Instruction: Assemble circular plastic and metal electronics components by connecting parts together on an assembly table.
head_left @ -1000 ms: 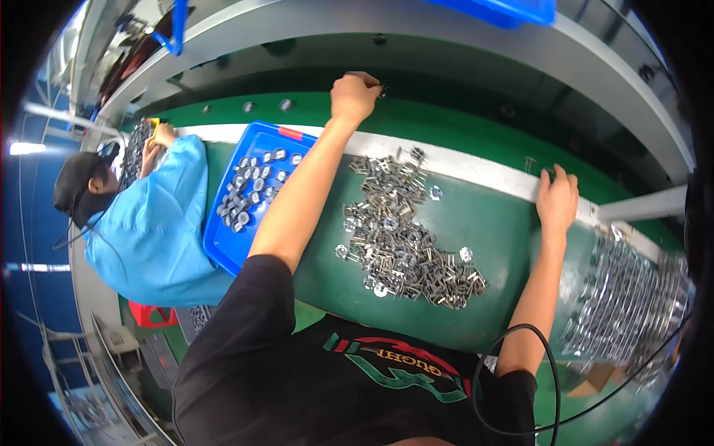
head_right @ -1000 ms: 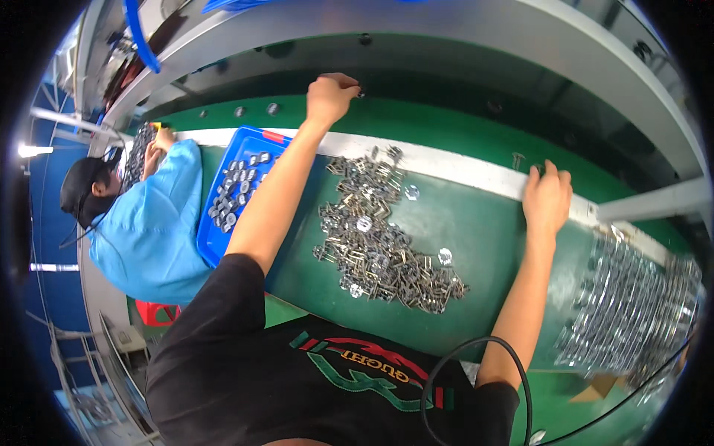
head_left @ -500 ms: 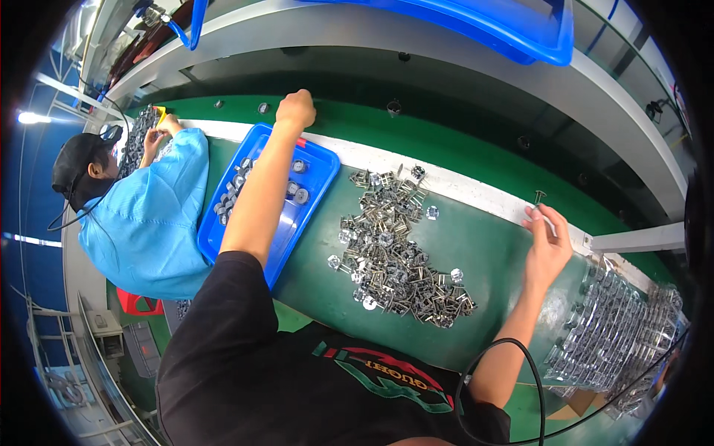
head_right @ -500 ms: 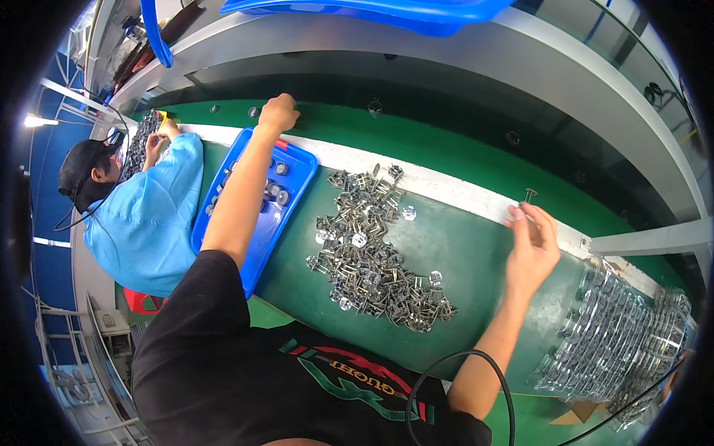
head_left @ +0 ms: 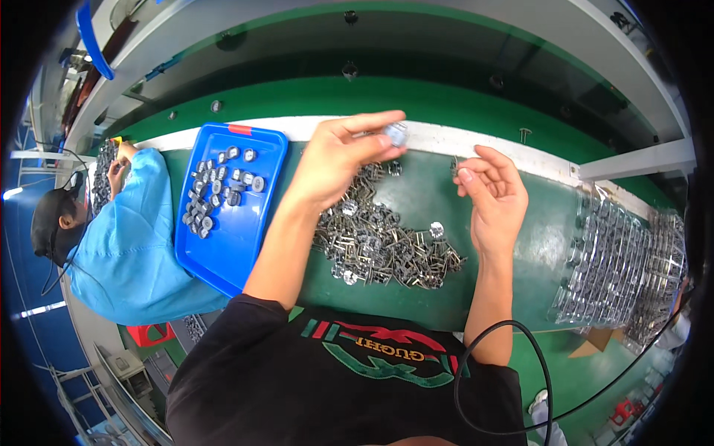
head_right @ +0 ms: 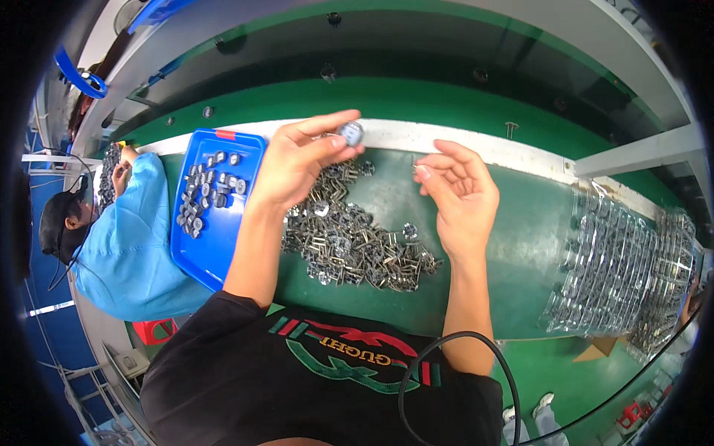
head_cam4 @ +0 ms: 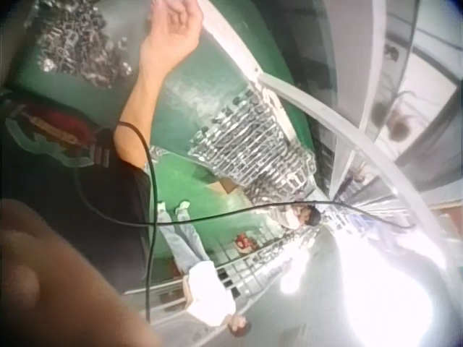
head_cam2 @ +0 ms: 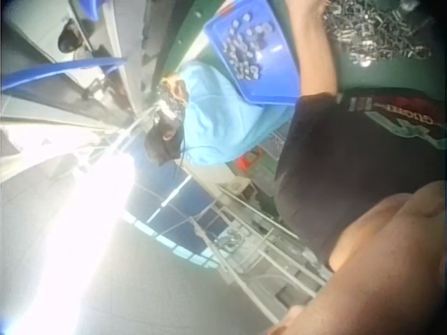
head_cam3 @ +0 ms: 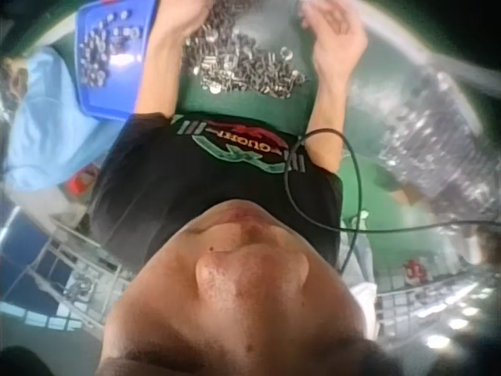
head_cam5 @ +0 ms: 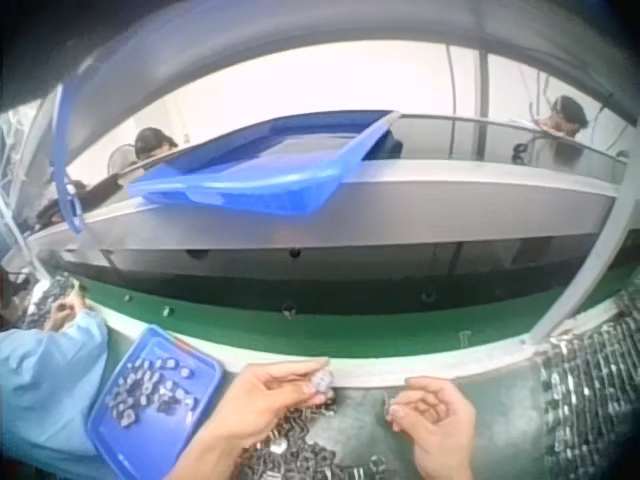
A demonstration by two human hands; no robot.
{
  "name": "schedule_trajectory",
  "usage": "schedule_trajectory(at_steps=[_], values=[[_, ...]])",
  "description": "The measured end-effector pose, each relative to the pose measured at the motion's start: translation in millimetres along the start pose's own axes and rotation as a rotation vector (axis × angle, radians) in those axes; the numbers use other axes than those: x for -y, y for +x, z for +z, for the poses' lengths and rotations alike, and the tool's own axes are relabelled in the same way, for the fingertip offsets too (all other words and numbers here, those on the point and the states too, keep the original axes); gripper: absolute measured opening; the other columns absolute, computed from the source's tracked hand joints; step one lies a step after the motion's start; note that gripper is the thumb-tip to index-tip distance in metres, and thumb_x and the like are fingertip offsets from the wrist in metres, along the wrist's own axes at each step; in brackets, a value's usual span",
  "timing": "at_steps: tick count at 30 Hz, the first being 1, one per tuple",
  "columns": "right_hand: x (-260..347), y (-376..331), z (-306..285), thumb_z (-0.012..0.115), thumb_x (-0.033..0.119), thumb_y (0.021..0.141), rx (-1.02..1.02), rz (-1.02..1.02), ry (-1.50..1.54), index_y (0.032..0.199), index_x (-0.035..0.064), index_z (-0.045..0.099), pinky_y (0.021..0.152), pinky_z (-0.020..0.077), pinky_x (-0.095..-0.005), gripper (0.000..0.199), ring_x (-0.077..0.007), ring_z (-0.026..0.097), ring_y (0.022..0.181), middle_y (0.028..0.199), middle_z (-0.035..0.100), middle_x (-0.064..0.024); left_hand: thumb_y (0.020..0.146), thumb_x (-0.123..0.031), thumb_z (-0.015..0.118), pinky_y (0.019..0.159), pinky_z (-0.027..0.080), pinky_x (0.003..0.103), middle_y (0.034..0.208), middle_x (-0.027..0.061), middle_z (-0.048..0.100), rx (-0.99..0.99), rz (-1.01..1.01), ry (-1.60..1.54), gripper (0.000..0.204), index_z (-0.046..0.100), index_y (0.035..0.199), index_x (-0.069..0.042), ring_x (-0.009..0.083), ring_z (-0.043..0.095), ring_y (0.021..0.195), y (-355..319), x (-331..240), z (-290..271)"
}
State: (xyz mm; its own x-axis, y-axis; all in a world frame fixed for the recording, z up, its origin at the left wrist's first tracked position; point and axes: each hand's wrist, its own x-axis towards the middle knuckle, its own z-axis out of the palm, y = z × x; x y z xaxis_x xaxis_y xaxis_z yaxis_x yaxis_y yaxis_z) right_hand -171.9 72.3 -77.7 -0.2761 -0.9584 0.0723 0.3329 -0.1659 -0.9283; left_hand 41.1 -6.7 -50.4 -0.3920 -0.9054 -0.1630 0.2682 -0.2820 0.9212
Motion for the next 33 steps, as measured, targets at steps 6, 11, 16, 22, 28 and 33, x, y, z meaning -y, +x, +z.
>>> schedule_trajectory(at_steps=[6, 11, 16, 22, 28, 33], values=[[4.9, -17.3, 12.7, 0.067, -0.013, 0.084, 0.05, -0.147, -0.112, 0.106, -0.0083, 0.064, 0.072, 0.0573, -0.0263, 0.023, -0.0187, 0.07, 0.088, 0.097, 0.068, -0.0135, 0.091, 0.001, 0.062, 0.09, 0.058, 0.033, 0.117, 0.0183, 0.066, 0.124, -0.066, -0.136, 0.039, 0.057, 0.129, 0.007, 0.0259, 0.069, 0.102, -14.2, 24.6, 20.0], [3.2, -17.1, 17.5, 0.072, -0.013, 0.078, 0.082, -0.358, -0.319, 0.102, -0.0045, 0.067, 0.067, 0.0585, -0.0271, 0.026, -0.0195, 0.071, 0.085, 0.095, 0.069, -0.0144, 0.096, -0.002, 0.057, 0.092, 0.059, 0.034, 0.116, 0.0149, 0.066, 0.197, -0.105, -0.316, 0.028, 0.061, 0.123, 0.005, 0.0199, 0.067, 0.104, -16.1, 30.4, 15.3], [6.9, -12.6, 16.1, 0.075, -0.011, 0.074, 0.164, -0.6, -0.554, 0.097, -0.0024, 0.07, 0.065, 0.0564, -0.0274, 0.026, -0.0198, 0.07, 0.078, 0.092, 0.071, -0.0121, 0.096, -0.003, 0.058, 0.092, 0.059, 0.034, 0.115, 0.0138, 0.066, 0.205, -0.098, -0.297, 0.026, 0.06, 0.121, 0.004, 0.0193, 0.067, 0.104, -19.1, 27.3, 21.3], [17.3, -12.4, 13.0, 0.076, -0.008, 0.071, 0.243, -0.691, -0.749, 0.093, -0.0023, 0.072, 0.062, 0.0556, -0.0282, 0.022, -0.0207, 0.069, 0.072, 0.086, 0.07, -0.0117, 0.096, -0.004, 0.059, 0.092, 0.059, 0.036, 0.117, 0.0166, 0.066, 0.222, -0.131, -0.291, 0.026, 0.06, 0.121, 0.004, 0.0222, 0.066, 0.108, -18.7, 34.9, 14.4], [15.9, -14.7, 10.3, 0.079, -0.003, 0.07, 0.123, -0.751, -0.806, 0.088, -0.0015, 0.072, 0.056, 0.0536, -0.0277, 0.02, -0.0195, 0.068, 0.067, 0.08, 0.069, -0.0091, 0.096, -0.005, 0.059, 0.091, 0.059, 0.036, 0.118, 0.0212, 0.065, 0.226, -0.091, -0.301, 0.025, 0.06, 0.12, 0.003, 0.025, 0.067, 0.108, -19.2, 40.2, 21.5], [20.2, -15.0, 16.0, 0.079, -0.002, 0.07, 0.103, -0.771, -0.86, 0.085, -0.0007, 0.071, 0.054, 0.0526, -0.0283, 0.017, -0.0194, 0.067, 0.064, 0.079, 0.069, -0.0084, 0.095, -0.004, 0.059, 0.091, 0.059, 0.037, 0.12, 0.0228, 0.065, 0.239, -0.091, -0.278, 0.026, 0.06, 0.12, 0.003, 0.0255, 0.067, 0.108, -20.3, 38.8, 24.4]])
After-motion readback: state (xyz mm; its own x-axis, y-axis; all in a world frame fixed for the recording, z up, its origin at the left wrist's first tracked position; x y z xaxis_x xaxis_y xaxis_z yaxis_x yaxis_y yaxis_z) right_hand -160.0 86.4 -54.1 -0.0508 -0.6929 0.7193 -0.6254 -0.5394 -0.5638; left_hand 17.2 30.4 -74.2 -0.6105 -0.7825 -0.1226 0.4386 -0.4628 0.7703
